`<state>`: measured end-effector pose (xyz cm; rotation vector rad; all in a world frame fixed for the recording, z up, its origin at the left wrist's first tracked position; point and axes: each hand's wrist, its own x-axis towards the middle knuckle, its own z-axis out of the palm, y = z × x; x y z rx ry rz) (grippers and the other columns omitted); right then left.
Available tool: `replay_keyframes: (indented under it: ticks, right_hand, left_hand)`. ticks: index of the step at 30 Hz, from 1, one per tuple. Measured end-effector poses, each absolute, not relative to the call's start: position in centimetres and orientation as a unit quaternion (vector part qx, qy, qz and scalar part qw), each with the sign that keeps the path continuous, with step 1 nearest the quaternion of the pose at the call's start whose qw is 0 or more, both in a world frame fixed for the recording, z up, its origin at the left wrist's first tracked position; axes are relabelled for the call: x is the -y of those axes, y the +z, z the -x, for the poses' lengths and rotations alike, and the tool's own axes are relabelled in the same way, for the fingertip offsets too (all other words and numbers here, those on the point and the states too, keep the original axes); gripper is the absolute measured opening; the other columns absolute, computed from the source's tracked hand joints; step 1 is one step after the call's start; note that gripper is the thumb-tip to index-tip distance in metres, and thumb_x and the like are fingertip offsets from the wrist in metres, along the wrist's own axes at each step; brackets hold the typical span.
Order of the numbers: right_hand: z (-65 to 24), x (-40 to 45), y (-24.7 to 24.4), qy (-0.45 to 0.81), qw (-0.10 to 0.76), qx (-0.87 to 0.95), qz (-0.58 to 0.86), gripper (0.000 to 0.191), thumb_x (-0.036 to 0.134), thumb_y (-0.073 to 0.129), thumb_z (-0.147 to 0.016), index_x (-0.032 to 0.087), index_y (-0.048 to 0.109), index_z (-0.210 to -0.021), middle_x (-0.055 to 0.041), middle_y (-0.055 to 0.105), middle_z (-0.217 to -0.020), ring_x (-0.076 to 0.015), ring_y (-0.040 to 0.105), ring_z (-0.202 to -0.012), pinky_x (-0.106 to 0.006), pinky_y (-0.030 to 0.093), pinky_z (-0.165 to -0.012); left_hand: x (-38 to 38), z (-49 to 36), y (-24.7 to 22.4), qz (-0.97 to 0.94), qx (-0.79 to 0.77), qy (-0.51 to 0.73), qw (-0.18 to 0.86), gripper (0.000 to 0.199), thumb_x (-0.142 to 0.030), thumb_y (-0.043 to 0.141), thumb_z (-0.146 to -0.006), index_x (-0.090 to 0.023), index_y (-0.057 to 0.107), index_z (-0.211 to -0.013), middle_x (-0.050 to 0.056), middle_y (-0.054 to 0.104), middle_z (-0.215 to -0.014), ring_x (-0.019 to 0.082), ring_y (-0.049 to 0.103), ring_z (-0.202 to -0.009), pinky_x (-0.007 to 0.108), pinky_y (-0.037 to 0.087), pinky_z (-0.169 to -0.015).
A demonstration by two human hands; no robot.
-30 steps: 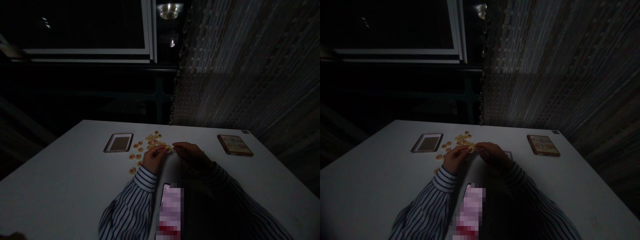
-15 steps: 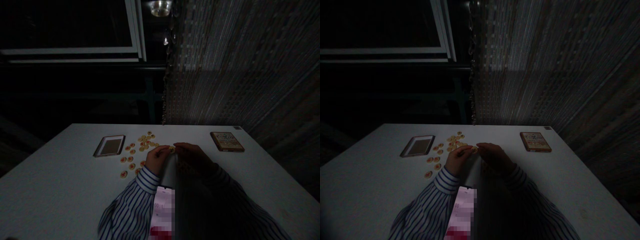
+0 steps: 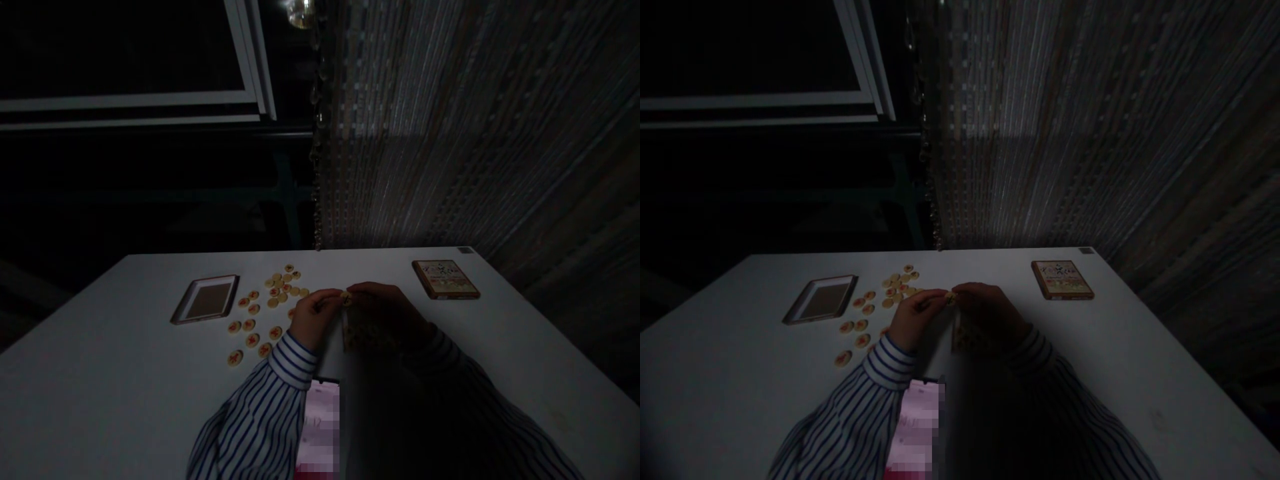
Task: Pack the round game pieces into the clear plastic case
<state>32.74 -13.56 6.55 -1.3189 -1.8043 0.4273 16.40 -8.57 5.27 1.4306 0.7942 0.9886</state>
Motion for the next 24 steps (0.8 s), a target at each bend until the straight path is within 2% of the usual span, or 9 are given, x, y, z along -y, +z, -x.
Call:
replay_keyframes:
  ticks: [5, 10, 24]
  right_hand:
    - [-33.2, 13.8, 7.1, 0.156, 0.424, 0.714, 0.535, 0.019, 0.026, 0.052, -0.079, 0.017, 0.061, -0.093, -0.0057, 0.066, -0.087, -0.0141, 0.061, -0.078, -0.024, 0.048, -0.068]
    - [-33.3, 13.9, 7.3, 0.124, 0.438, 0.699, 0.551, 0.019, 0.027, 0.053, -0.078, 0.017, 0.061, -0.092, -0.0047, 0.066, -0.084, -0.0134, 0.059, -0.073, -0.024, 0.046, -0.064]
    - [-33.0, 13.8, 7.1, 0.128, 0.465, 0.682, 0.55, 0.017, 0.025, 0.052, -0.079, 0.018, 0.057, -0.093, -0.0033, 0.065, -0.083, -0.0123, 0.058, -0.071, -0.024, 0.045, -0.061]
  left_hand:
    - [7.8, -16.7, 5.4, -0.622, -0.315, 0.382, 0.606, 0.024, -0.025, 0.064, -0.065, -0.012, 0.064, -0.085, 0.007, 0.069, -0.084, 0.016, 0.063, -0.079, 0.028, 0.049, -0.076]
    - [7.4, -17.1, 6.4, -0.627, -0.302, 0.349, 0.628, 0.028, -0.022, 0.065, -0.064, -0.012, 0.062, -0.09, 0.005, 0.069, -0.076, 0.015, 0.063, -0.075, 0.028, 0.049, -0.073]
    - [6.7, -17.3, 6.9, -0.625, -0.287, 0.344, 0.639, 0.026, -0.02, 0.067, -0.062, -0.013, 0.062, -0.086, 0.004, 0.069, -0.075, 0.015, 0.063, -0.073, 0.027, 0.049, -0.071]
